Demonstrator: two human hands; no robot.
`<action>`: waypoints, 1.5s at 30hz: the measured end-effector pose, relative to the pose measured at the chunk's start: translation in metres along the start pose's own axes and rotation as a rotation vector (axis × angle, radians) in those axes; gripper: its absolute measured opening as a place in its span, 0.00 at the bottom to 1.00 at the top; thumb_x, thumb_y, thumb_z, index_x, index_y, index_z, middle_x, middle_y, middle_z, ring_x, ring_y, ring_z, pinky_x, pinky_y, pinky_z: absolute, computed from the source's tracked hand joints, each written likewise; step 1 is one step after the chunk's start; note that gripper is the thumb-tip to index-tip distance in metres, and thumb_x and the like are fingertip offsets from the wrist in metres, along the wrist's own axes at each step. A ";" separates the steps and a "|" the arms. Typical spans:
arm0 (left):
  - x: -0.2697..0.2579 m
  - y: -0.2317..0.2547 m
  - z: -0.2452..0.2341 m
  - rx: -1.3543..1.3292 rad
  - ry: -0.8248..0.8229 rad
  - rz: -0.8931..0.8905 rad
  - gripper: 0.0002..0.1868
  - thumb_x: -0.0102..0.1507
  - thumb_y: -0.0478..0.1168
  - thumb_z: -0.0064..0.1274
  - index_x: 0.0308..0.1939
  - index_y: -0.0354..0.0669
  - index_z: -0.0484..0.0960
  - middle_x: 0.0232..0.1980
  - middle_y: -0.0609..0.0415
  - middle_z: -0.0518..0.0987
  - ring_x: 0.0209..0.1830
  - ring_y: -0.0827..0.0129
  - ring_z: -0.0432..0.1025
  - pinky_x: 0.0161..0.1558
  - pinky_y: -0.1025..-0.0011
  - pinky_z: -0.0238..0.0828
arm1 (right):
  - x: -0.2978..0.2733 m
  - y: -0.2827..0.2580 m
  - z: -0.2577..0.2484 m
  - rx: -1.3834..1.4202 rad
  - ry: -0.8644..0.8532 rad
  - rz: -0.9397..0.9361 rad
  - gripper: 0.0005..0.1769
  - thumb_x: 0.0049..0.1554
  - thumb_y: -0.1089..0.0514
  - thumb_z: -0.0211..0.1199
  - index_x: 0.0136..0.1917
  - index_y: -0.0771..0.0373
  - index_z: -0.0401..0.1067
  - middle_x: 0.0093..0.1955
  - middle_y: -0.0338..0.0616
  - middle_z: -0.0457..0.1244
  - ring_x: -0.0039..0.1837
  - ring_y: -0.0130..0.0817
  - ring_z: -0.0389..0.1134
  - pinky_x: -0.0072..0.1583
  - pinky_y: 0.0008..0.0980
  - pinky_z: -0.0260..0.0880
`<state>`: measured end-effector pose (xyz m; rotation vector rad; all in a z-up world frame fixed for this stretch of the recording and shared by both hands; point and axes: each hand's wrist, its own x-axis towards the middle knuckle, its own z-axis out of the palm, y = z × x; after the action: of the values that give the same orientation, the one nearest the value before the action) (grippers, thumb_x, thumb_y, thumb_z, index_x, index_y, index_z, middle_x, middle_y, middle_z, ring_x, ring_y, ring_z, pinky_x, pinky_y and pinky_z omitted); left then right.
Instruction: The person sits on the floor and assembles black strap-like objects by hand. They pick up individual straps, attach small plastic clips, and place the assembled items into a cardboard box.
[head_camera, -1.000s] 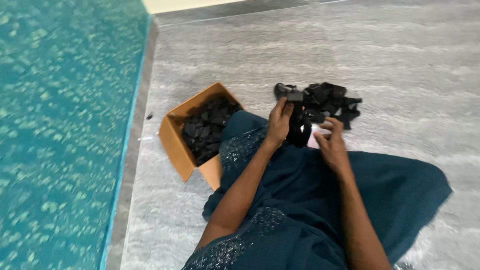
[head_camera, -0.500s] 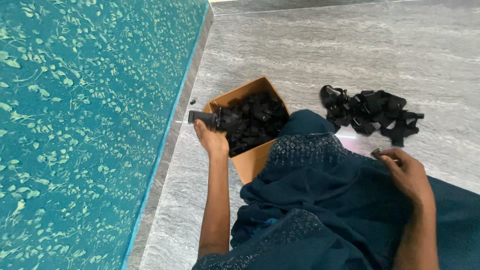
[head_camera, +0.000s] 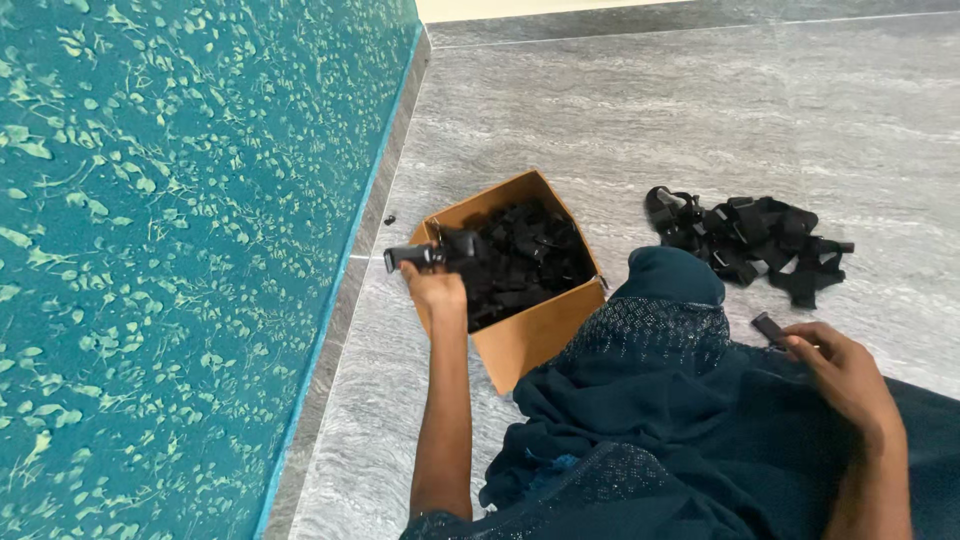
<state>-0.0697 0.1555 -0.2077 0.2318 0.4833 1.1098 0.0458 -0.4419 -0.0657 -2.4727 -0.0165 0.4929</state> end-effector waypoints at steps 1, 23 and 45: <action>0.018 -0.019 0.013 -0.017 -0.003 -0.015 0.24 0.74 0.58 0.32 0.60 0.46 0.73 0.53 0.51 0.78 0.51 0.63 0.71 0.60 0.62 0.68 | -0.001 -0.002 0.001 -0.002 -0.013 0.024 0.20 0.66 0.48 0.57 0.65 0.58 0.77 0.52 0.53 0.73 0.54 0.48 0.73 0.55 0.46 0.70; -0.023 -0.091 -0.008 0.853 -0.038 -0.737 0.16 0.65 0.48 0.54 0.56 0.55 0.79 0.52 0.59 0.82 0.52 0.66 0.74 0.58 0.53 0.68 | -0.025 -0.039 -0.031 0.103 -0.233 -0.235 0.20 0.60 0.47 0.61 0.61 0.57 0.76 0.57 0.47 0.72 0.59 0.42 0.74 0.58 0.43 0.74; -0.152 -0.420 0.201 1.617 -1.386 -0.302 0.12 0.64 0.43 0.52 0.50 0.49 0.81 0.43 0.51 0.80 0.42 0.64 0.73 0.42 0.64 0.71 | 0.110 -0.072 -0.116 -0.308 -0.134 -0.313 0.14 0.59 0.50 0.62 0.57 0.54 0.76 0.54 0.47 0.70 0.57 0.46 0.71 0.57 0.44 0.71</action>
<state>0.3095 -0.1521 -0.1662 2.0685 0.0064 -0.1564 0.1968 -0.4354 0.0243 -2.6595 -0.5634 0.5496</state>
